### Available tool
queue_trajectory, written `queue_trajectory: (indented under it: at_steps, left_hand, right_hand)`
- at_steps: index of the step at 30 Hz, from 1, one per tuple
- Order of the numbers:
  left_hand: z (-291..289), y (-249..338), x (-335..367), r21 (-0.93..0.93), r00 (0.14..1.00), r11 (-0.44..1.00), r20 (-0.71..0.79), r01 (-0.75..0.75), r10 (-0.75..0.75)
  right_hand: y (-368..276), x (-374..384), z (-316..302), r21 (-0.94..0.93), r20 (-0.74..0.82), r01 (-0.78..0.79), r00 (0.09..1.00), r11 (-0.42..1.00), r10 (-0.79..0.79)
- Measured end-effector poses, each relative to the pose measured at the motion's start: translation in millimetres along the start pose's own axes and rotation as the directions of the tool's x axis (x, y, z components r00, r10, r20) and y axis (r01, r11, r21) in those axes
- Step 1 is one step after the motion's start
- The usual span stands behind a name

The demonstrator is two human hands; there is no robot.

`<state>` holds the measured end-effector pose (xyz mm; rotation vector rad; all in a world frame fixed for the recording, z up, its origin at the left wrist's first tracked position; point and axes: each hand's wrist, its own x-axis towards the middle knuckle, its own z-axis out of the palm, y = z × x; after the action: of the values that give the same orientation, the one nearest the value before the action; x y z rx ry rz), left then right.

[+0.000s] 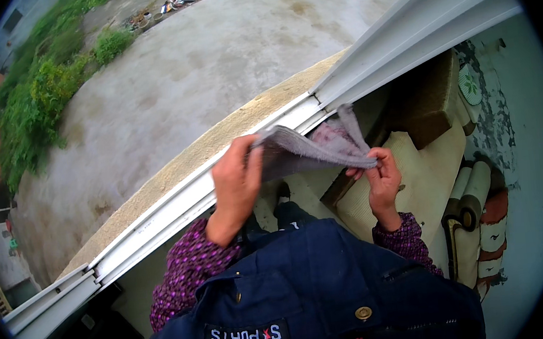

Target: The person wipes the exterior window frame with a cloth, moving along the top and side edges. They dip the cloth into a bucket of water and wring it out before resuming wiping the frame.

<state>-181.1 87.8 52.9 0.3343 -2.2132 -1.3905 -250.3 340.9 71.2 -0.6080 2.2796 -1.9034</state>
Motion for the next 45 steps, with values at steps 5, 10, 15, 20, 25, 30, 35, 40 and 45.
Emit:
queue_trajectory:
  at_steps: [5,10,15,20,25,30,35,40,45]
  left_hand:
    - [80,-24,40,0.051,0.960,0.990,0.256,-0.129,0.112]
    - [143,-33,76,-0.047,0.918,0.999,0.396,0.008,0.011]
    - [161,-33,75,0.100,0.897,0.995,0.440,0.003,-0.047]
    - [133,-24,68,0.273,0.854,0.947,0.520,-0.171,0.004]
    - [65,-18,24,0.495,0.842,0.831,0.535,-0.254,-0.061]
    - [87,-32,32,0.236,0.824,0.926,0.553,-0.296,0.122]
    - [138,-38,66,0.134,0.788,0.941,0.590,-0.311,0.177]
    - [124,-37,55,0.111,0.823,0.955,0.542,-0.274,0.173]
    - [48,-34,6,0.279,0.885,0.933,0.459,-0.230,0.080]
  right_hand:
    - [13,-15,-9,0.055,0.033,-0.201,0.979,0.978,0.200]
    - [27,-21,-25,-0.025,0.162,-0.321,0.933,0.947,0.321]
    - [32,-20,-36,-0.062,0.277,-0.386,0.879,0.920,0.388]
    - [35,-9,-41,-0.128,0.392,-0.354,0.840,0.927,0.375]
    - [37,4,-39,-0.196,0.392,-0.344,0.831,0.918,0.395]
    - [43,10,-31,-0.207,0.453,-0.288,0.818,0.935,0.353]
    - [46,14,-32,-0.213,0.427,-0.295,0.830,0.932,0.360]
    - [49,10,-38,-0.204,0.431,-0.344,0.809,0.916,0.400]
    - [57,11,-53,0.022,0.167,-0.422,0.895,0.906,0.413]
